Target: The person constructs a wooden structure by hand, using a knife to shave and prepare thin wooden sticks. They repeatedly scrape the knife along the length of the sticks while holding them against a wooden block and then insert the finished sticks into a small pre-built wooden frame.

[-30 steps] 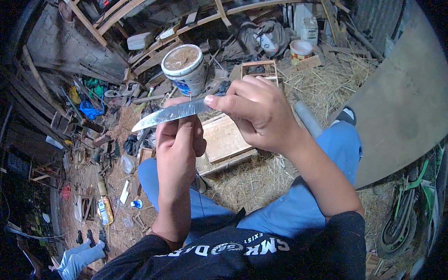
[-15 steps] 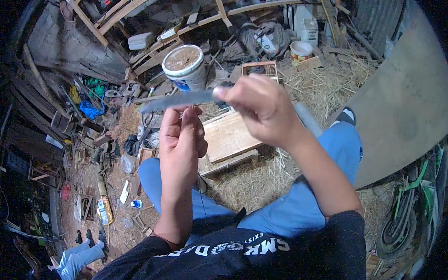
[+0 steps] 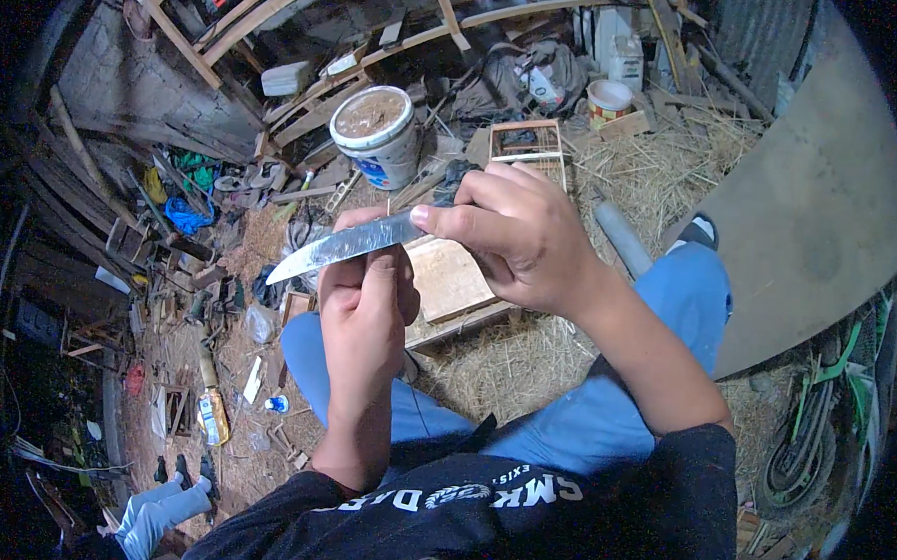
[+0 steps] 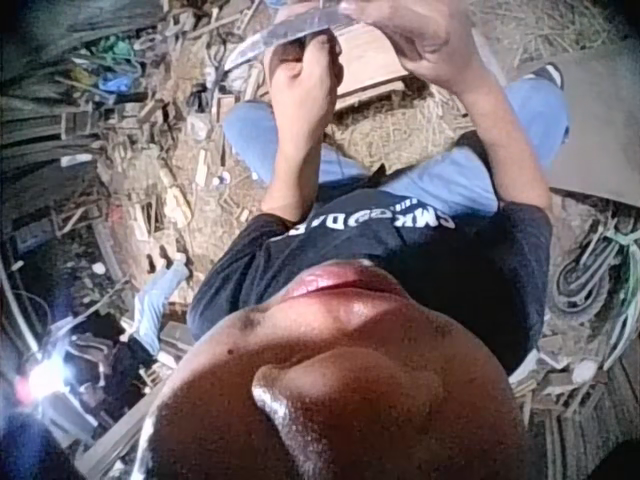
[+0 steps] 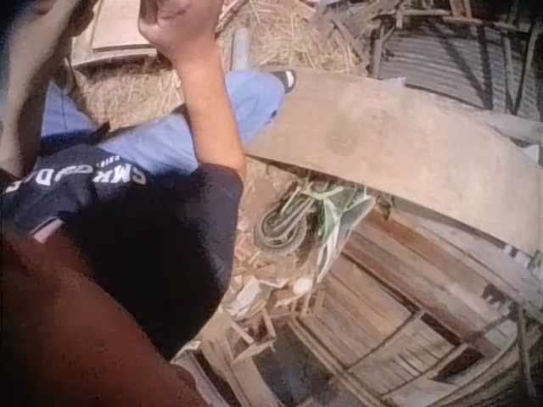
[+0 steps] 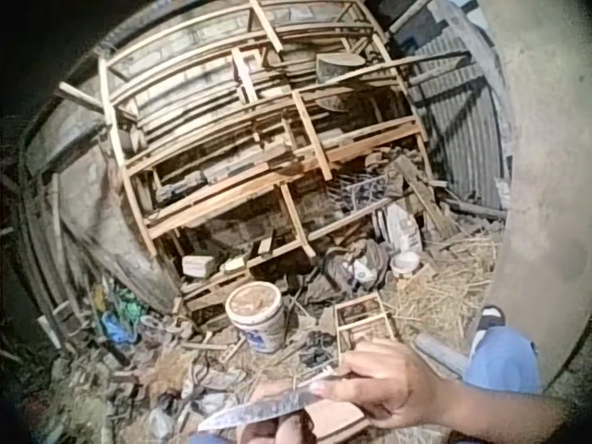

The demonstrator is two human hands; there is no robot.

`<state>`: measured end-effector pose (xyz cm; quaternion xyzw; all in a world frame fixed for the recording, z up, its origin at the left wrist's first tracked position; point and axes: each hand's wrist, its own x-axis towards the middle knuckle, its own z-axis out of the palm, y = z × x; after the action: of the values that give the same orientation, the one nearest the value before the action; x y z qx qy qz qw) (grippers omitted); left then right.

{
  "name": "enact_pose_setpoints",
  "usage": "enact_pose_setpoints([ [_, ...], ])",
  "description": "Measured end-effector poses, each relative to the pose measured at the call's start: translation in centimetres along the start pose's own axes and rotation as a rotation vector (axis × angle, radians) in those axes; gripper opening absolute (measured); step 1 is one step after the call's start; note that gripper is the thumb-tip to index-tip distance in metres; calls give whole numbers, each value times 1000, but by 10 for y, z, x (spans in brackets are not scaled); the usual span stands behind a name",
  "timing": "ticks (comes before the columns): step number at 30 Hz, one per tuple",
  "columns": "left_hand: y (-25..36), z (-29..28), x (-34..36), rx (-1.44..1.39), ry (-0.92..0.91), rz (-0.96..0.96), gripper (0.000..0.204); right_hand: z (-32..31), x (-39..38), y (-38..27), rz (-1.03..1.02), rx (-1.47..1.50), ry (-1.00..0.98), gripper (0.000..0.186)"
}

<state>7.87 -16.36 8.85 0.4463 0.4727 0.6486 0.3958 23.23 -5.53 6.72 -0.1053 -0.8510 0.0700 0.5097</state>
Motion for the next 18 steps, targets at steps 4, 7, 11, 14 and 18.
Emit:
enact_pose_setpoints([
  [4, -1, -2, -1, 4, -63, 23, 15, -3, -5, 26, 208, -35, 120, 35],
  [7, -6, 0, 1, -41, -37, 28, 15, -8, 0, 23, 159, 88, 217, 33],
  [11, -7, -4, 3, 11, 2, 8, 17, -4, 0, 10, 42, 113, 77, 34],
  [14, -8, -2, 1, 10, 10, 25, 13, -1, -1, 7, -4, 54, 39, 38],
  [18, 0, -1, -1, -31, -14, 8, 12, 2, 1, 2, -36, 42, 31, 38],
])
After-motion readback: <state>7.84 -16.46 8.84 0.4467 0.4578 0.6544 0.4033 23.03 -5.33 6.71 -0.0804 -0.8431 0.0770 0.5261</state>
